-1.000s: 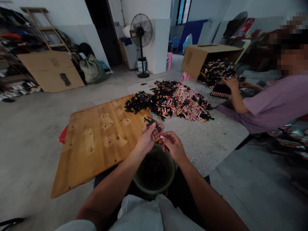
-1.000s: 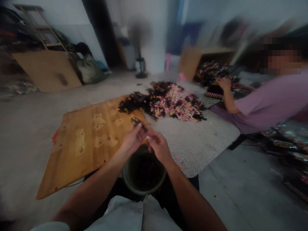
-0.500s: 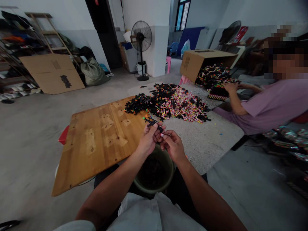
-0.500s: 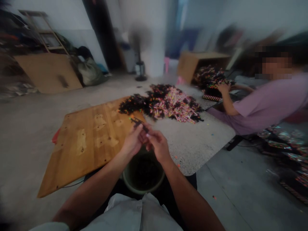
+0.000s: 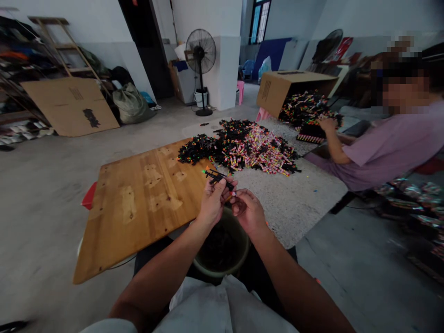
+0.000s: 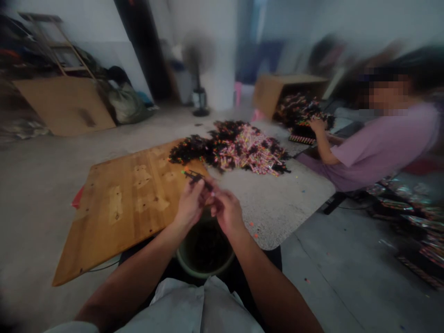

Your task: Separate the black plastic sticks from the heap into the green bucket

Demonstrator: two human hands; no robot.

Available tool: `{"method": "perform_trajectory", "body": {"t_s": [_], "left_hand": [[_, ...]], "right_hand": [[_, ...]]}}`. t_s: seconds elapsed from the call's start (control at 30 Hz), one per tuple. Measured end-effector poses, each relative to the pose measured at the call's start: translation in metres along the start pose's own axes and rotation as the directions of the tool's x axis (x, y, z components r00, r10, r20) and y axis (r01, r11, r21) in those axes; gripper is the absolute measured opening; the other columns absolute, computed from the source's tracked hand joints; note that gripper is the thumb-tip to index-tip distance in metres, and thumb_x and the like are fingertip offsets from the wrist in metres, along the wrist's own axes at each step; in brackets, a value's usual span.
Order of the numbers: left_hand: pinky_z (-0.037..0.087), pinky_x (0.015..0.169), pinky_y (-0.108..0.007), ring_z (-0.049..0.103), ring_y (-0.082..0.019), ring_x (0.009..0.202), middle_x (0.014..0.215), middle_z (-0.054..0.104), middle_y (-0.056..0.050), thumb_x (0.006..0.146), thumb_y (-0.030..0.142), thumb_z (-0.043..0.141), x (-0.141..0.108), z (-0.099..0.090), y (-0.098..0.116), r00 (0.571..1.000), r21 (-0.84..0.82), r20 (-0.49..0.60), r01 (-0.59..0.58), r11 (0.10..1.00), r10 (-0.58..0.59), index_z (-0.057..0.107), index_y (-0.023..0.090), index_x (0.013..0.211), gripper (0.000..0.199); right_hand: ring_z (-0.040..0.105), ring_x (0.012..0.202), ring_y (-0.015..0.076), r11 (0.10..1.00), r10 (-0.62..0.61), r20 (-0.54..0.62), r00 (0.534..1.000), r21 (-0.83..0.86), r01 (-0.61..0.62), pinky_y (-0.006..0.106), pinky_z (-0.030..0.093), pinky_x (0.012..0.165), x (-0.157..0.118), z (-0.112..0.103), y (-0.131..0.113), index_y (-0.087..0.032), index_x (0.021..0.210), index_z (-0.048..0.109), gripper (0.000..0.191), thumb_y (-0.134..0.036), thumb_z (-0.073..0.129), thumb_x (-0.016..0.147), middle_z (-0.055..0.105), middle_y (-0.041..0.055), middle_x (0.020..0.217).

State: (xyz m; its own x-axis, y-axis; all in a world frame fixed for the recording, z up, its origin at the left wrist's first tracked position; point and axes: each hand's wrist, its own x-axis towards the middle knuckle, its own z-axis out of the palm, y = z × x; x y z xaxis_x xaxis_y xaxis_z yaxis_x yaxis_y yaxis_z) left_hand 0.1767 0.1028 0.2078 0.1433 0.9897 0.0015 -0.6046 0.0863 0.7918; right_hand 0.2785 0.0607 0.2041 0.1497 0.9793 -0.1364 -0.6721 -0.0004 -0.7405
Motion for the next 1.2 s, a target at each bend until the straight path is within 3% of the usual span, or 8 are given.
{"method": "perform_trajectory", "body": {"t_s": [0.23, 0.37, 0.5, 0.6, 0.83, 1.0, 1.13, 1.2], "left_hand": [[0.055, 0.072, -0.024, 0.069, -0.013, 0.075, 0.083, 0.070, 0.001, 0.083, 0.040, 0.083, 0.001, 0.003, -0.001, 0.996, 0.120, 0.014, -0.086, 0.989, 0.085, 0.060, 0.021, 0.099, 0.033], [0.054, 0.065, -0.021, 0.068, -0.012, 0.069, 0.079, 0.070, 0.001, 0.084, 0.042, 0.081, 0.002, 0.006, -0.004, 0.996, 0.126, -0.064, -0.046, 0.991, 0.054, 0.061, 0.021, 0.098, 0.033], [0.046, 0.047, -0.019, 0.057, -0.008, 0.049, 0.069, 0.066, 0.003, 0.086, 0.046, 0.079, 0.000, 0.005, -0.007, 0.991, 0.048, -0.101, 0.089, 0.995, -0.084, 0.061, 0.020, 0.097, 0.034], [0.044, 0.045, -0.018, 0.056, -0.008, 0.047, 0.069, 0.066, 0.003, 0.088, 0.044, 0.077, 0.000, 0.003, -0.009, 0.988, 0.052, -0.126, 0.091, 0.995, -0.084, 0.061, 0.020, 0.098, 0.031], [0.051, 0.060, -0.020, 0.065, -0.010, 0.063, 0.079, 0.072, 0.001, 0.090, 0.035, 0.075, -0.002, 0.002, -0.014, 0.977, 0.167, -0.187, -0.075, 0.983, 0.107, 0.061, 0.020, 0.094, 0.021], [0.052, 0.066, -0.023, 0.067, -0.013, 0.069, 0.085, 0.073, -0.002, 0.089, 0.039, 0.075, -0.003, -0.008, -0.021, 0.981, 0.181, -0.166, -0.067, 0.981, 0.098, 0.060, 0.019, 0.097, 0.026], [0.054, 0.075, -0.027, 0.068, -0.015, 0.074, 0.081, 0.071, -0.001, 0.085, 0.042, 0.077, 0.002, -0.041, -0.014, 0.975, 0.247, -0.195, -0.053, 0.967, 0.103, 0.062, 0.020, 0.091, 0.028], [0.053, 0.075, -0.028, 0.067, -0.016, 0.073, 0.078, 0.070, -0.001, 0.084, 0.044, 0.077, 0.002, -0.066, -0.006, 0.987, 0.412, -0.146, -0.003, 0.911, 0.069, 0.064, 0.020, 0.088, 0.028]], "right_hand": [[0.052, 0.043, 0.0077, 0.993, 0.111, -0.089, 0.990, 0.058, -0.106, 0.016, 0.038, 0.036, 0.002, 0.001, -0.005, -0.019, 0.076, 0.064, 0.020, -0.026, 0.080, 0.066, 0.068, -0.0013, 0.062], [0.055, 0.042, 0.0105, 0.996, -0.050, -0.135, 0.990, -0.081, 0.039, 0.019, 0.042, 0.037, 0.002, 0.003, 0.003, -0.021, 0.079, 0.060, 0.026, -0.032, 0.081, 0.070, 0.068, -0.0021, 0.061], [0.058, 0.043, 0.0128, 0.966, -0.206, -0.142, 0.968, -0.190, 0.177, 0.023, 0.046, 0.039, -0.001, 0.004, 0.013, -0.023, 0.085, 0.057, 0.033, -0.043, 0.081, 0.077, 0.069, -0.0031, 0.062], [0.058, 0.044, 0.0119, 0.978, -0.172, -0.139, 0.975, -0.139, 0.153, 0.021, 0.044, 0.039, -0.002, 0.006, 0.015, -0.022, 0.083, 0.057, 0.032, -0.042, 0.081, 0.077, 0.069, -0.0021, 0.062], [0.054, 0.046, 0.0100, 0.998, -0.040, -0.186, 0.982, 0.036, 0.048, 0.019, 0.042, 0.040, 0.007, 0.007, 0.016, -0.021, 0.078, 0.060, 0.025, -0.030, 0.080, 0.066, 0.067, -0.0023, 0.061], [0.053, 0.045, 0.0090, 0.999, 0.005, -0.133, 0.991, 0.048, 0.002, 0.019, 0.043, 0.039, 0.012, -0.003, 0.030, -0.021, 0.077, 0.063, 0.021, -0.031, 0.078, 0.068, 0.067, -0.0031, 0.062], [0.056, 0.042, 0.0112, 0.940, 0.156, 0.068, 0.985, -0.316, -0.127, 0.021, 0.045, 0.038, 0.030, -0.037, 0.043, -0.020, 0.083, 0.065, 0.027, -0.044, 0.075, 0.077, 0.072, -0.0004, 0.067], [0.061, 0.045, 0.0125, 0.751, 0.173, 0.066, 0.983, -0.655, -0.088, 0.021, 0.046, 0.041, 0.051, -0.060, 0.044, -0.019, 0.086, 0.066, 0.028, -0.047, 0.065, 0.088, 0.075, 0.0022, 0.072]]}}
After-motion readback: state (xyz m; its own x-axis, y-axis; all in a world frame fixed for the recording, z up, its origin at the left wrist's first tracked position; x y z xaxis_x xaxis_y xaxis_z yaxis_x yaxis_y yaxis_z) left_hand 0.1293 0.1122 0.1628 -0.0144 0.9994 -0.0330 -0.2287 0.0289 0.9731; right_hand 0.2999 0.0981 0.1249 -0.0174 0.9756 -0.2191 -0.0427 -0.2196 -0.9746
